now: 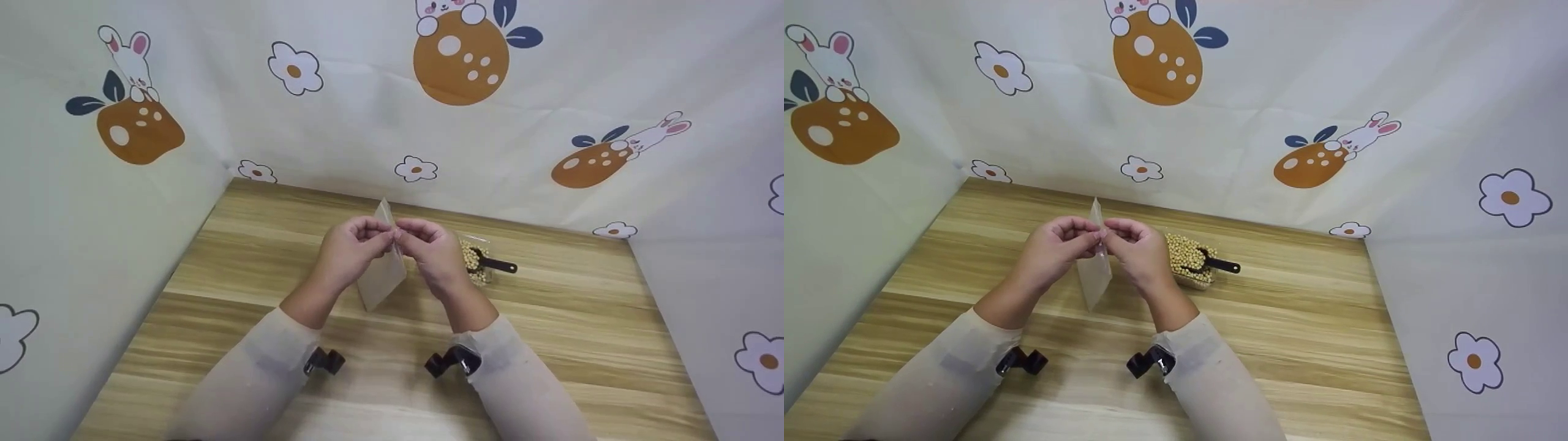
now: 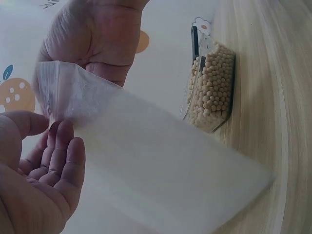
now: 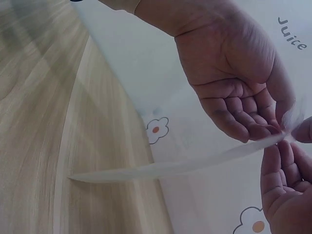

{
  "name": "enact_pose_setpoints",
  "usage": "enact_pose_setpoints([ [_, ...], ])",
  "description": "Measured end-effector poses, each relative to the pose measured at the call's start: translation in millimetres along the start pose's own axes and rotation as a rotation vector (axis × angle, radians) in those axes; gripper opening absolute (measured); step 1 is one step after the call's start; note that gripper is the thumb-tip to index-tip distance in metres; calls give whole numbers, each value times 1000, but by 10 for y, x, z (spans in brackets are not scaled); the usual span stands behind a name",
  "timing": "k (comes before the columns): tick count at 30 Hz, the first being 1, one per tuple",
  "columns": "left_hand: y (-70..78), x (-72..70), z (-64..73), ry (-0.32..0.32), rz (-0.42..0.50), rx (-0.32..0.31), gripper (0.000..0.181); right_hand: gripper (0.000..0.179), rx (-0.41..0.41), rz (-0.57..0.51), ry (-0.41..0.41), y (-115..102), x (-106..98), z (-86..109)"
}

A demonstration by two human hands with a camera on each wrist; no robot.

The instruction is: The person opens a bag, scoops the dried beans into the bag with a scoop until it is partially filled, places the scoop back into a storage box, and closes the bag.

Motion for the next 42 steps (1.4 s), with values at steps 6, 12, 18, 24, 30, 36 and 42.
enact_pose_setpoints([
  [6,-22,-2,12,29,-8,-9,24,26,7,47,14,23,9,11],
  [12,-18,6,20,46,-2,15,26,25,5,116,26,16,16,28],
  [18,-32,11,-2,41,36,9,24,23,15,144,39,19,16,38],
  [24,-67,8,-3,53,24,-2,25,24,-1,145,52,58,21,40],
  [30,-90,26,-4,73,-10,-9,26,24,-28,110,57,92,27,52],
  [36,-140,38,-20,83,49,-15,25,24,-29,26,50,107,36,55],
  [42,-194,58,-43,54,198,-2,24,24,-28,-54,37,134,29,47],
])
Point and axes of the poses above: each hand's wrist, its own z-axis away from the middle knuckle, its own x-axis out of the palm, y = z × x, the point moved 3 cm from there along -z, towards the middle knuckle, and after that the axes turned 13 degrees about -y, right-handed, at the moved point
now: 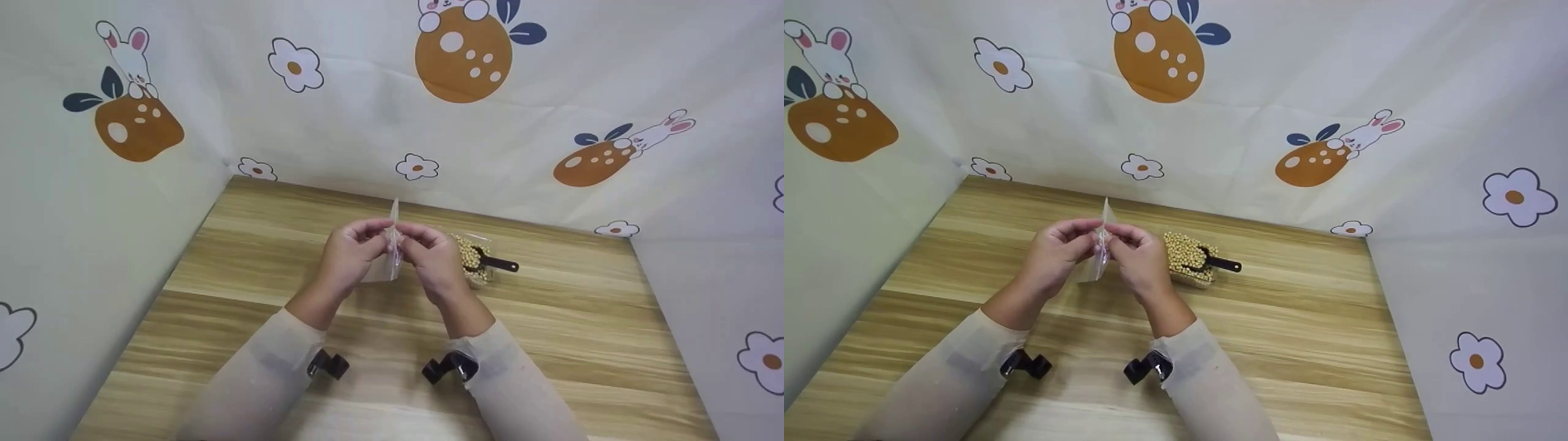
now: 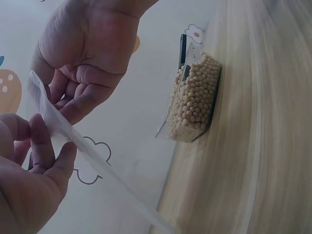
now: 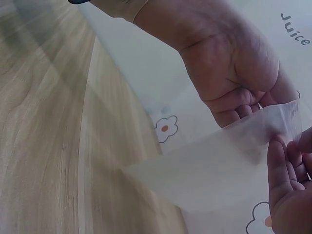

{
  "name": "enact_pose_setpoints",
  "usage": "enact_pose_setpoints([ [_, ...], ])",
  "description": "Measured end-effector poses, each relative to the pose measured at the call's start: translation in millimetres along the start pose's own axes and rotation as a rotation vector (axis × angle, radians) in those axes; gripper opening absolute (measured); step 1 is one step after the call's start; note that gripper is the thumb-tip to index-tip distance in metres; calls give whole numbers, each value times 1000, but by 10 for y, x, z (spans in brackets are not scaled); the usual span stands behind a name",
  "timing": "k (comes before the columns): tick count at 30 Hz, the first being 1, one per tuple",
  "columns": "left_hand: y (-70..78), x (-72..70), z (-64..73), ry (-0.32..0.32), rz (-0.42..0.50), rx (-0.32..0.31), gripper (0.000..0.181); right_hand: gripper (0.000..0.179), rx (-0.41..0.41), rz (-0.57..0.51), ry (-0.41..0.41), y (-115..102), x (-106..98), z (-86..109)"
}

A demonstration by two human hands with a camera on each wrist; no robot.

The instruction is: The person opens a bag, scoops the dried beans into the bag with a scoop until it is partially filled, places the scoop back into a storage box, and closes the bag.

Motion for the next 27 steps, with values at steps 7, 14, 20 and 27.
enact_pose_setpoints([
  [7,-26,14,-12,-21,212,6,25,23,22,-64,-18,28,-11,-4],
  [14,-34,-78,-39,39,239,3,22,23,4,-135,16,9,-124,11],
  [20,-8,-81,-36,20,28,-14,21,24,-8,-79,20,-10,-152,17],
  [27,49,-128,21,75,-152,-28,19,21,14,39,88,-28,-185,26],
])
Point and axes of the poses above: each hand's wrist, its own z-axis away from the middle knuckle, its own x-axis out of the palm, y = z × x, the point moved 3 cm from there along -z, towards the middle knuckle, and after that the axes turned 13 degrees about -y, right-handed, at the moved point
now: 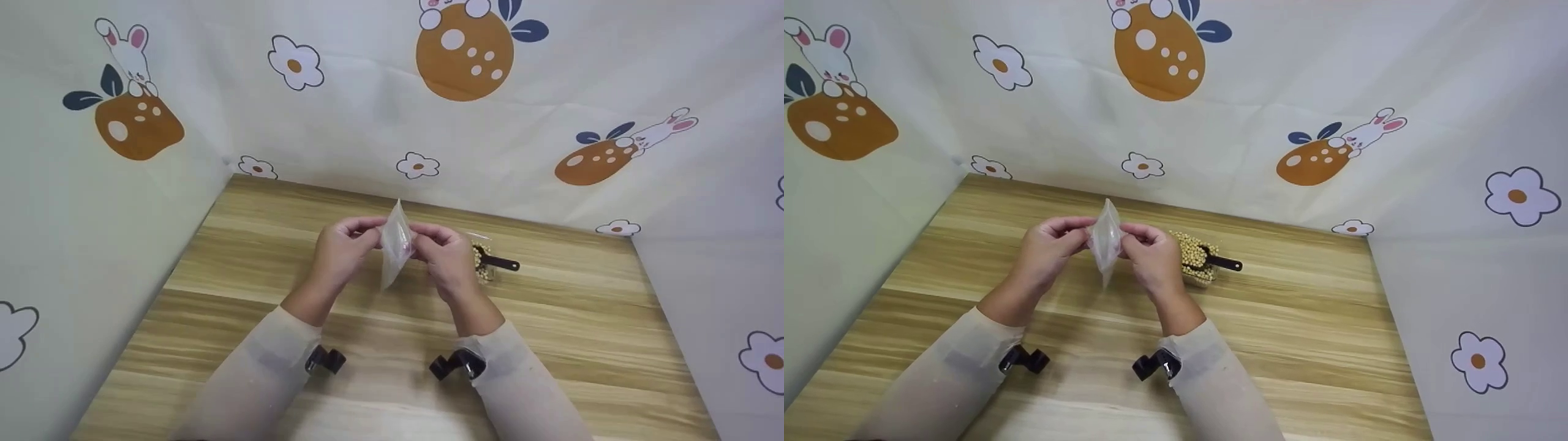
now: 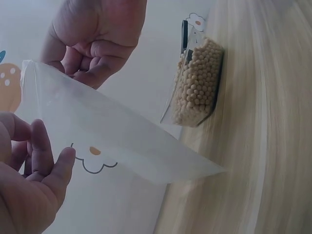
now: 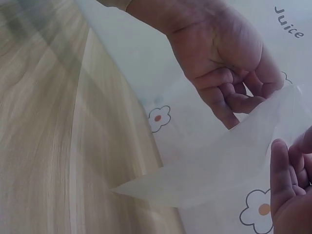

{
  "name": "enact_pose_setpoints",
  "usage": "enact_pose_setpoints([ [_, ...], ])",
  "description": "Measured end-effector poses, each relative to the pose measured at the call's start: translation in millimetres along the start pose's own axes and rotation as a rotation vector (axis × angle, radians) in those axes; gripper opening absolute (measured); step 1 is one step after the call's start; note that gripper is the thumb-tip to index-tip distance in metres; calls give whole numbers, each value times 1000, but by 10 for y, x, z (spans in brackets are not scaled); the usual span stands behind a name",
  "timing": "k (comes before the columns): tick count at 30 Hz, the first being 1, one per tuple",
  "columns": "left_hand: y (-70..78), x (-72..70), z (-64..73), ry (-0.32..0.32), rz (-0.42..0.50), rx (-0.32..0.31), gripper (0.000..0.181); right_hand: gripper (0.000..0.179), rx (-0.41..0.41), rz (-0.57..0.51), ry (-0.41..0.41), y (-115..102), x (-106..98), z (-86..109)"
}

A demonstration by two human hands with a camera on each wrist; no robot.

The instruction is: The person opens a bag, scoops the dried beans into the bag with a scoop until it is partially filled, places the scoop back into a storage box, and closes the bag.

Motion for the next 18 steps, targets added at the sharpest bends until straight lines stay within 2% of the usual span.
enact_pose_setpoints([
  [4,1,-54,-3,8,-52,-1,21,22,25,51,23,-12,-23,-2],
  [12,-1,-195,-11,33,-110,-9,19,22,149,127,107,-2,-156,-5],
  [18,-11,-279,-8,50,-147,-51,18,22,137,119,121,10,-241,-19],
])
Point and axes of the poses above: each hand's wrist, its own z-axis away from the middle knuckle, its own x-axis out of the palm, y = z × x, the point moved 3 cm from there along -z, towards the middle knuckle, and after that the axes turned 13 degrees about -y, right-handed, at the moved point
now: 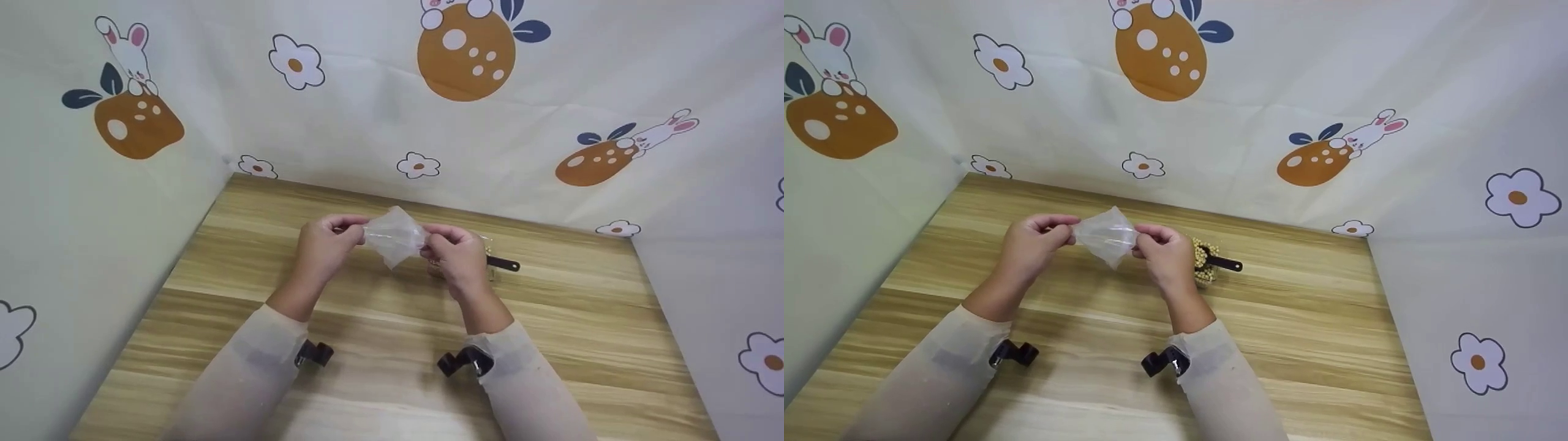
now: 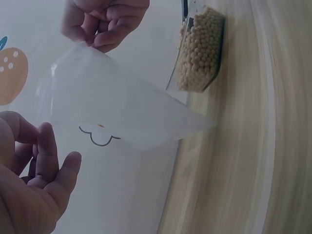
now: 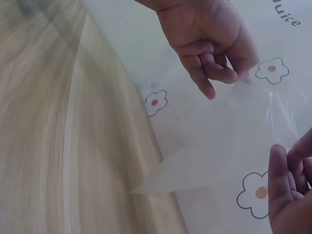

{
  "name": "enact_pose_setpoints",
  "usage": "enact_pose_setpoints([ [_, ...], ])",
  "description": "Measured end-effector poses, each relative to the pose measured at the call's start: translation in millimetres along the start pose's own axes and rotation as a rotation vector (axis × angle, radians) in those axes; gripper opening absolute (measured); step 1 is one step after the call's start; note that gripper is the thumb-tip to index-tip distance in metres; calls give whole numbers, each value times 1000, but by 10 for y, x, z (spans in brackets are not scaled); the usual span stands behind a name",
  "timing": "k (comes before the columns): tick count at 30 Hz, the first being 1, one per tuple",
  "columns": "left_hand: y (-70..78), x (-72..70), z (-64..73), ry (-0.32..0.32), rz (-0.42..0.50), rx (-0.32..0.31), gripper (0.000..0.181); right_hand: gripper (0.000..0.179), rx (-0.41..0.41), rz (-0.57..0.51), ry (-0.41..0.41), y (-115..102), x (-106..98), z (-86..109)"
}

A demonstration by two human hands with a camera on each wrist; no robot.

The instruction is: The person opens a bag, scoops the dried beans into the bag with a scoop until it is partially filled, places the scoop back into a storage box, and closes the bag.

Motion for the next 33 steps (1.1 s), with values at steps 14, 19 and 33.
enact_pose_setpoints([
  [14,49,136,79,-60,7,189,20,21,-16,-58,7,-54,85,28],
  [19,80,178,100,-156,-1,357,37,21,-25,-98,-19,-75,140,44],
  [33,116,228,124,-179,-496,718,26,23,-41,-149,-50,-71,131,55],
])
Point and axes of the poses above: each hand's wrist, its own z-axis away from the middle knuckle, its own x-axis out of the palm, y = z × x, the point moved 3 cm from there along -z, towards the middle knuckle, and after that the axes turned 13 degrees about -y, right-handed, at the moved point
